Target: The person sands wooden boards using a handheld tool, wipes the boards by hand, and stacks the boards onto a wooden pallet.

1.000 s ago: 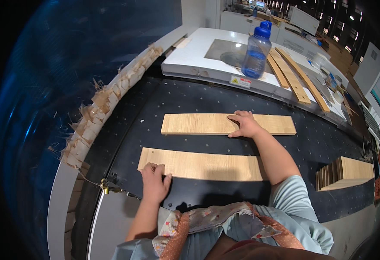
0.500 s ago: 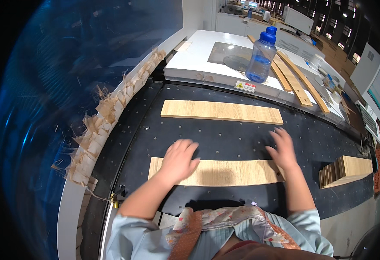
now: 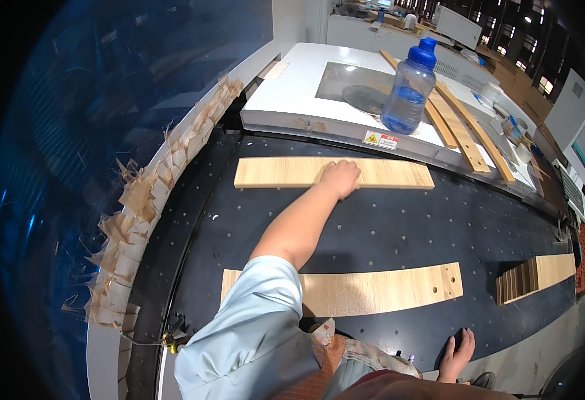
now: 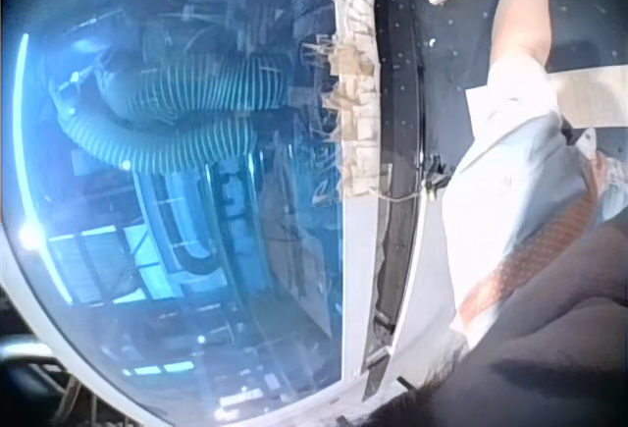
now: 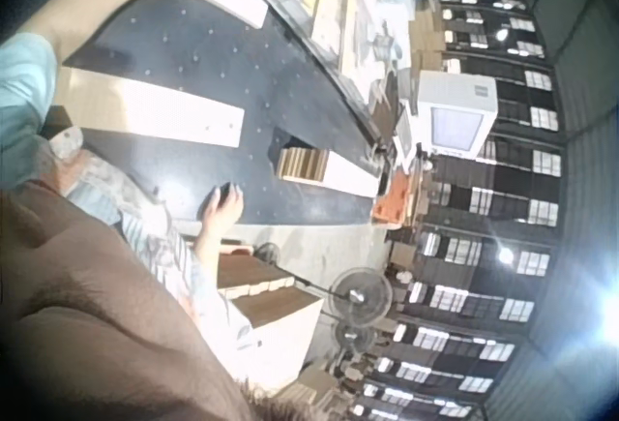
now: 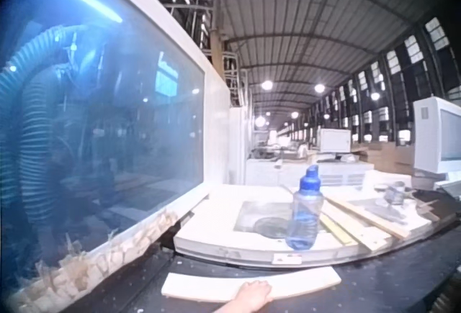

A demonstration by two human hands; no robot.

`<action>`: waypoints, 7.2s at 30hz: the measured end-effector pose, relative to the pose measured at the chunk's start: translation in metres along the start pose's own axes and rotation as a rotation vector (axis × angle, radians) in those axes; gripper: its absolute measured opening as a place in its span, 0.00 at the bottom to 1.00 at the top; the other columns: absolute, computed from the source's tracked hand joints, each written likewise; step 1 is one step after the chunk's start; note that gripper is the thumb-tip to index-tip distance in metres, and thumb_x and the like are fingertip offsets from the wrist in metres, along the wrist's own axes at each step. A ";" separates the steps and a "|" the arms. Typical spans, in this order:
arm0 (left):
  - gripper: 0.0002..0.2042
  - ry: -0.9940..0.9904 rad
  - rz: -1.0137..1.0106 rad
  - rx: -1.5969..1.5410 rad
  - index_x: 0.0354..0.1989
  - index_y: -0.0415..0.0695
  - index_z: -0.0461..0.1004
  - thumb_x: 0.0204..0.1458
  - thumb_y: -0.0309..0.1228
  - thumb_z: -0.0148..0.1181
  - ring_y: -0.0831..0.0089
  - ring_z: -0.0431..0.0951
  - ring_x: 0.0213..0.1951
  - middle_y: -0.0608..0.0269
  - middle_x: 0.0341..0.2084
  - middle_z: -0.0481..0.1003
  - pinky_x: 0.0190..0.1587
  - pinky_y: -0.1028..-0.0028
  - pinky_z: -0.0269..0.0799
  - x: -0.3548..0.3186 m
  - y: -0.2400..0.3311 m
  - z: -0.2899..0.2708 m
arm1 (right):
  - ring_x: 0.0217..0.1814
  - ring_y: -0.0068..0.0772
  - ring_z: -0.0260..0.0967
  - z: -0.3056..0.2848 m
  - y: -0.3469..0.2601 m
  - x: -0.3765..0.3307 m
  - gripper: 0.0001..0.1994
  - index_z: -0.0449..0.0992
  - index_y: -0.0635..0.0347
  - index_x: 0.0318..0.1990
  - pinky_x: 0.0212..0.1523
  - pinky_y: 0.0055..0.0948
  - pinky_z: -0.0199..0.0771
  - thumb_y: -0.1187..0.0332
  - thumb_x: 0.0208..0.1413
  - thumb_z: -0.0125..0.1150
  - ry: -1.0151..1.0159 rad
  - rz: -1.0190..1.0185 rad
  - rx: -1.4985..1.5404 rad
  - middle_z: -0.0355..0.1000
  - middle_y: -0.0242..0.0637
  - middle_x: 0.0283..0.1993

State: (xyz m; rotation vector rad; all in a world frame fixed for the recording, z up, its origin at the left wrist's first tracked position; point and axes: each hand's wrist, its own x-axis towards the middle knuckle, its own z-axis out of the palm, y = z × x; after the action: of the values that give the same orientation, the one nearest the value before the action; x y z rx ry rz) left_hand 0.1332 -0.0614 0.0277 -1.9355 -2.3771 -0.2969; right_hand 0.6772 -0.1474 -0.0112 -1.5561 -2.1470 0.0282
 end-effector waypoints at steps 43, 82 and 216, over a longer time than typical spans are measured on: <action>0.35 0.776 -0.668 -2.090 0.58 0.37 0.56 0.44 0.45 0.57 0.61 0.58 0.59 0.55 0.57 0.61 0.64 0.62 0.38 0.043 -0.072 0.018 | 0.60 0.42 0.57 -0.018 -0.013 0.000 0.20 0.70 0.56 0.47 0.60 0.45 0.51 0.59 0.47 0.56 0.058 0.064 0.008 0.64 0.40 0.53; 0.43 -0.140 0.257 -0.033 0.54 0.33 0.61 0.35 0.56 0.59 0.50 0.66 0.51 0.40 0.48 0.67 0.55 0.59 0.59 -0.186 0.143 -0.011 | 0.62 0.40 0.52 -0.009 -0.003 -0.005 0.18 0.69 0.55 0.45 0.60 0.53 0.48 0.60 0.47 0.57 0.026 -0.009 0.102 0.62 0.38 0.53; 0.24 -0.116 -0.140 0.251 0.36 0.42 0.72 0.39 0.50 0.63 0.52 0.73 0.40 0.50 0.36 0.73 0.43 0.60 0.67 -0.211 0.131 -0.096 | 0.63 0.48 0.50 -0.018 -0.029 0.028 0.22 0.65 0.60 0.49 0.60 0.53 0.48 0.62 0.47 0.57 0.018 -0.501 0.591 0.57 0.45 0.54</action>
State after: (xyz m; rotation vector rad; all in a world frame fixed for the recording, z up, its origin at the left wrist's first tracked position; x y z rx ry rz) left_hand 0.2984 -0.2573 0.1002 -1.7228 -2.4847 0.1073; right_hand 0.6514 -0.1374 0.0233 -0.6716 -2.1805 0.4345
